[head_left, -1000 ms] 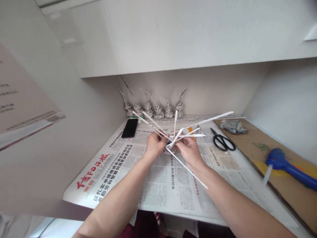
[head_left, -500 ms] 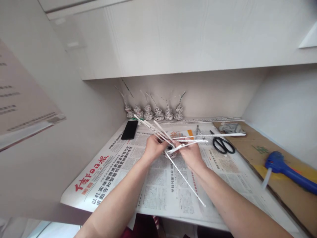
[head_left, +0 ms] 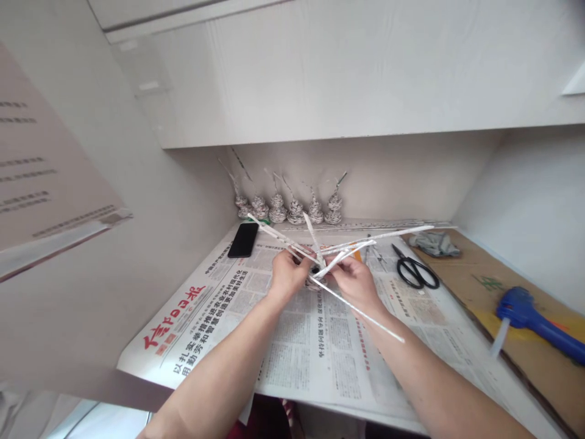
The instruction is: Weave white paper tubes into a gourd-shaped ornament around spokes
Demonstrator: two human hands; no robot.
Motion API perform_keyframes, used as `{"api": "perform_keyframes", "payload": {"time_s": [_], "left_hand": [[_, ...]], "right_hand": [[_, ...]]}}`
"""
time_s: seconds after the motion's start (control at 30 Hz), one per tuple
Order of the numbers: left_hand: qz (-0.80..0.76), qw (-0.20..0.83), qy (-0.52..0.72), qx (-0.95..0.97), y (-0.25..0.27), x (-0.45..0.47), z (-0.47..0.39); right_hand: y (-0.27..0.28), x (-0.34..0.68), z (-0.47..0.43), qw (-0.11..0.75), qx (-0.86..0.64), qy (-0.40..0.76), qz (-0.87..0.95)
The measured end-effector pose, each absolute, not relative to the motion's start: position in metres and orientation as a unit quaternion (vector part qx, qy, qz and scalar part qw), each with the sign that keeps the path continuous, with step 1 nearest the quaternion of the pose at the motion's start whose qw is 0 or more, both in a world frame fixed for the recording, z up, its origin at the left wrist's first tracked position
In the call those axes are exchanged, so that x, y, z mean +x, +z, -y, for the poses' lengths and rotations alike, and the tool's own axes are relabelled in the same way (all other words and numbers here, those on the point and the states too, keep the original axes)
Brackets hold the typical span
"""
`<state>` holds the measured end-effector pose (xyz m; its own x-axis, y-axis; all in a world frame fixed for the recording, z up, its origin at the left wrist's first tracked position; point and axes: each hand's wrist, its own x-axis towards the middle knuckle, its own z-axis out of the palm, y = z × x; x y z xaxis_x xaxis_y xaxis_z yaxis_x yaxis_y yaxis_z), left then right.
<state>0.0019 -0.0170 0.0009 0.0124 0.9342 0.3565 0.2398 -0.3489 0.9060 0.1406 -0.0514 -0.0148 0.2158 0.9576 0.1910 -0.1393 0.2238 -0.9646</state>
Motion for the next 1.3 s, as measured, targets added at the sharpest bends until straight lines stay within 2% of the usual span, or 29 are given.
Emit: {"api": "perform_keyframes", "payload": {"time_s": [0.33, 0.63, 0.9, 1.1, 1.3], "left_hand": [[-0.494, 0.297, 0.501, 0.646, 0.001, 0.002, 0.019], [-0.475, 0.328, 0.512, 0.636, 0.002, 0.003, 0.021], [-0.461, 0.346, 0.505, 0.643, -0.001, 0.005, 0.022], [-0.439, 0.39, 0.509, 0.629, 0.004, 0.007, 0.027], [-0.424, 0.431, 0.536, 0.59, -0.001, 0.012, 0.026]], "right_hand": [[-0.003, 0.138, 0.063, 0.549, -0.544, 0.328, 0.543], [-0.013, 0.143, 0.058, 0.548, -0.582, 0.243, 0.548], [-0.009, 0.142, 0.057, 0.584, -0.563, 0.265, 0.522], [-0.008, 0.144, 0.058, 0.572, -0.589, 0.206, 0.532], [-0.011, 0.143, 0.054, 0.607, -0.56, 0.245, 0.508]]}}
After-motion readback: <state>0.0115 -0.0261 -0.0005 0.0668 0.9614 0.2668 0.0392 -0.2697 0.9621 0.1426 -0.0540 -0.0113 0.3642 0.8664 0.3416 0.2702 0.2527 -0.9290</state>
